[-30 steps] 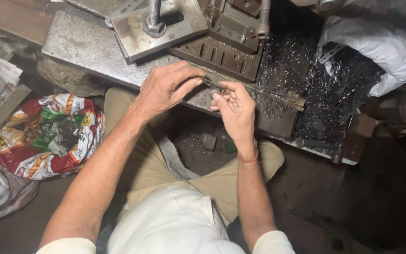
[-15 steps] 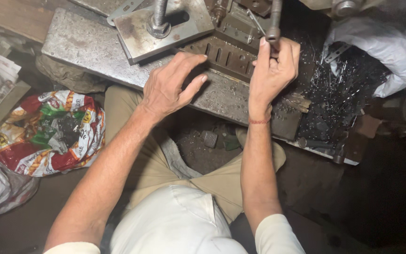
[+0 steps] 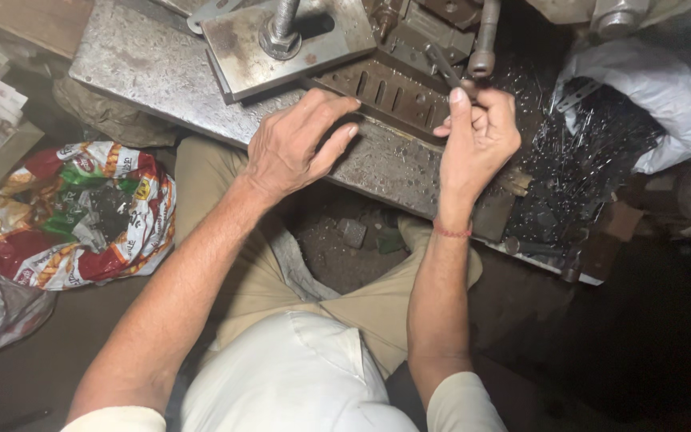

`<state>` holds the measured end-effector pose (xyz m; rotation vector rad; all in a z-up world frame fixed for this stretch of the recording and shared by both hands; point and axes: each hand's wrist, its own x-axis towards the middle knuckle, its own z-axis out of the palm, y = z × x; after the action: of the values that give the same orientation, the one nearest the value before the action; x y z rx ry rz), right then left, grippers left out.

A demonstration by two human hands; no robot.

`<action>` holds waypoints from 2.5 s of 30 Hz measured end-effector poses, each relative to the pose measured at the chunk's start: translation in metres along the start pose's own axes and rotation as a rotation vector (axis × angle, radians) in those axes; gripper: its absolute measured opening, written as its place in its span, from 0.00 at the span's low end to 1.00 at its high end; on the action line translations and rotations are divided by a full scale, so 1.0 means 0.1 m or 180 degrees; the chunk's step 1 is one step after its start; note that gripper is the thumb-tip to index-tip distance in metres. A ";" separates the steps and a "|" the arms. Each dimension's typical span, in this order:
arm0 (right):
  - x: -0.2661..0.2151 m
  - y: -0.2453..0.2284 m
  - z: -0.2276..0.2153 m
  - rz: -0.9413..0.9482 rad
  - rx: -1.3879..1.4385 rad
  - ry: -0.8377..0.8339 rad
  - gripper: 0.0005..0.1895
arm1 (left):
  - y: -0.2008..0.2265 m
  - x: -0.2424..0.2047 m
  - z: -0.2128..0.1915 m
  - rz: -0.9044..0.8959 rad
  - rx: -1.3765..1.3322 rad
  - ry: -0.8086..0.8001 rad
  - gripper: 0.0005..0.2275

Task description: The person sits on the floor and operates a manual press machine to shape small metal strips. They repeatedly pick up a strip, place it into the machine's mold, and pull a lever to press it. After each press, the person removes the shaped metal piece and places it into a pile of finished items.

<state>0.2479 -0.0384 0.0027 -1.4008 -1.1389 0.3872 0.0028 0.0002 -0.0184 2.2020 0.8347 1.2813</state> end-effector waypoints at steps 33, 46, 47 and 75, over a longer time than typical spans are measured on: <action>0.35 0.07 0.30 0.0838 0.0869 0.0662 0.11 | -0.03 0.05 -0.05 -0.0416 -0.0694 -0.0302 0.21; 0.41 0.05 0.39 0.0114 -0.0074 0.0536 0.09 | -0.02 0.04 -0.05 -0.0329 -0.0568 -0.0238 0.18; 0.41 0.04 0.41 0.0083 -0.0073 0.0531 0.09 | -0.01 0.04 -0.05 -0.0311 -0.0559 -0.0226 0.18; 0.18 0.17 0.27 -0.0133 -0.1638 0.0319 0.07 | 0.02 -0.01 0.03 0.0120 -0.0199 0.0057 0.12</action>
<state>0.2412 -0.0054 -0.0110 -1.8142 -1.2332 -0.0149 0.0057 -0.0021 -0.0193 2.1699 0.7531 1.3285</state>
